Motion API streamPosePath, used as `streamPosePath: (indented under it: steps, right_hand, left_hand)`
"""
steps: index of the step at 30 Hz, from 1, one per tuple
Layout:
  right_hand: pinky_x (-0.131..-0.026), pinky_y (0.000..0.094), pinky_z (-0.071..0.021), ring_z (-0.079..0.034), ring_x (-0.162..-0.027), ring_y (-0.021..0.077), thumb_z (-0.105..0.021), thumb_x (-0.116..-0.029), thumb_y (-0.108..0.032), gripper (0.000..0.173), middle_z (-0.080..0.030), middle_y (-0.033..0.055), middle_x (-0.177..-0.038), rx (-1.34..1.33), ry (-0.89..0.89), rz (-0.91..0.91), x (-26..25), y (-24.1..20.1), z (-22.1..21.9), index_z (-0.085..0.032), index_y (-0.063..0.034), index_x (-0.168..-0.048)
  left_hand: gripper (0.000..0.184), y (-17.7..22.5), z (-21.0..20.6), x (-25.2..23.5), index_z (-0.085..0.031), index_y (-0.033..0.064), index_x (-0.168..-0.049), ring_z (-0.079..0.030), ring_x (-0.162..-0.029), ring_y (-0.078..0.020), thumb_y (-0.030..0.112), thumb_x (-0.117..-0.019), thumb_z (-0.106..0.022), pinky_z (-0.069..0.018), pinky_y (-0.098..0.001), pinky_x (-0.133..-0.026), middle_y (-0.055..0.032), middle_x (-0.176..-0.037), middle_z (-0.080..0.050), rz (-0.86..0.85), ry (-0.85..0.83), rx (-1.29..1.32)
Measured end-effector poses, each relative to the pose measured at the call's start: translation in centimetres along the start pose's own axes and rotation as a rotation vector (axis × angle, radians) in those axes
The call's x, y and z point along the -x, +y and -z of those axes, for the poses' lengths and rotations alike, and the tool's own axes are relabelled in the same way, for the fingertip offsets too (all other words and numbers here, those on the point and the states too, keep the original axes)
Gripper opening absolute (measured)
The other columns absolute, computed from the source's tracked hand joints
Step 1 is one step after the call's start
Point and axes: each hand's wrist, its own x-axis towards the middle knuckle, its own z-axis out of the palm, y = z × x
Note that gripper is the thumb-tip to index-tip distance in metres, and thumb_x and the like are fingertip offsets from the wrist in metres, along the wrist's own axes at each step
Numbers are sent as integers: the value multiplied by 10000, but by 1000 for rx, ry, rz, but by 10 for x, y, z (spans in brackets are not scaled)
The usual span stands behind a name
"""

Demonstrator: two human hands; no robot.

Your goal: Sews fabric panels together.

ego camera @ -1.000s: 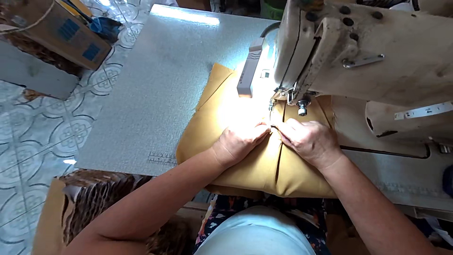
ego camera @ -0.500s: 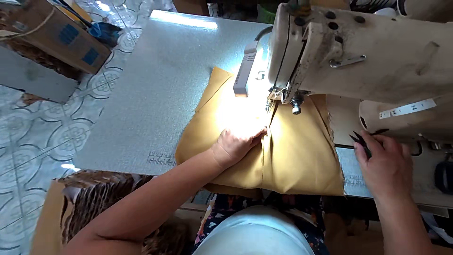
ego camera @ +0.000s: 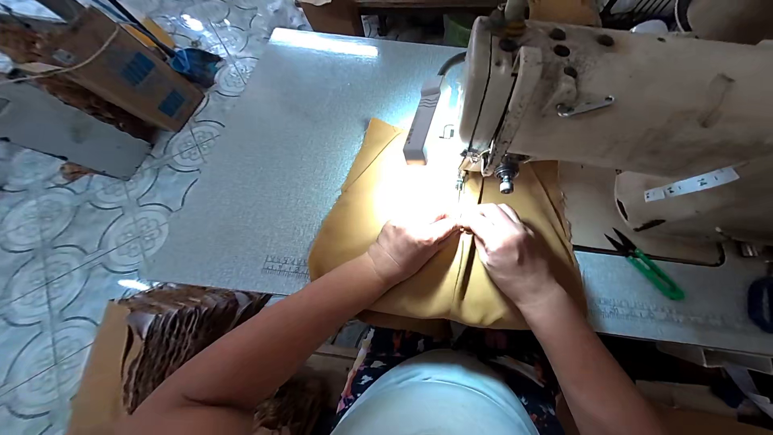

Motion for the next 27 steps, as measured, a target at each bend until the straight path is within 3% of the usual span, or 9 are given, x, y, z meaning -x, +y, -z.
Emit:
streamPosePath:
  steps: [6,10,14,15,18,20,23,27]
  right_hand:
    - [-949,331,-560,-690,-1113,239,-595,-955,-30,219,-742,89,-1159,12,41,-59,20,-2,-5,-779,-58,-1069]
    - [-914,360,-561,-690,-1067,256,-597,-936,-35,213,-742,94,-1088,-7,68,-191,14,-12,-8,-771,-67,-1055]
    - [-859,419,-549,-648,-1053,309,-617,-964,-120,248,-686,126,-1094,78,24,-272,9,-26,-13,-764,-125,-1164]
    - [-854,419,-543,-636,-1060,303,-606,-975,-126,254,-677,117,-1104,105,25,-271,10,-27,-17,-765,-156,-1171]
    - [-847,450,-541,-642,-1098,311,-583,-973,-100,284,-688,114,-1155,177,42,-233,15,-26,-24,-774,-189,-1164]
    - [-857,466,-542,-643,-1110,323,-584,-963,-74,281,-690,126,-1164,193,28,-209,17,-25,-24,-782,-162,-1142]
    - [-873,482,-540,-652,-1109,339,-576,-942,-64,284,-701,139,-1163,201,27,-170,21,-24,-24,-783,-143,-1120]
    - [-875,461,-546,-661,-1107,326,-585,-903,-41,368,-712,109,-1179,220,16,-131,23,-19,-21,-783,-200,-1169]
  left_hand:
    - [177,1,-2,-1,-795,128,-1011,-734,-839,-168,190,-1000,-629,-586,-302,-673,-43,-979,-761,-10,27,6]
    - [177,2,-2,-1,-799,145,-1021,-728,-804,-170,201,-998,-633,-577,-312,-633,-39,-972,-758,-10,19,-21]
    - [178,2,0,0,-789,123,-1003,-727,-843,-171,196,-990,-627,-589,-328,-670,-40,-1007,-752,-28,-32,5]
    - [188,3,3,1,-783,123,-988,-722,-834,-159,216,-988,-619,-590,-321,-662,-32,-995,-745,-29,-57,18]
    - [200,2,12,-4,-709,85,-837,-653,-644,-156,189,-952,-583,-519,-311,-518,-43,-784,-667,-42,-41,47]
    - [209,1,15,-8,-716,50,-926,-696,-736,-196,151,-961,-536,-567,-346,-613,-82,-868,-703,-39,-32,31]
    - [317,-10,7,-12,-724,25,-1176,-694,-1086,-252,82,-950,-510,-559,-406,-913,-133,-1178,-718,-36,-75,76]
    - [352,-29,2,-9,-738,68,-1197,-642,-1235,-271,71,-915,-527,-513,-439,-1026,-119,-1252,-710,-114,-123,105]
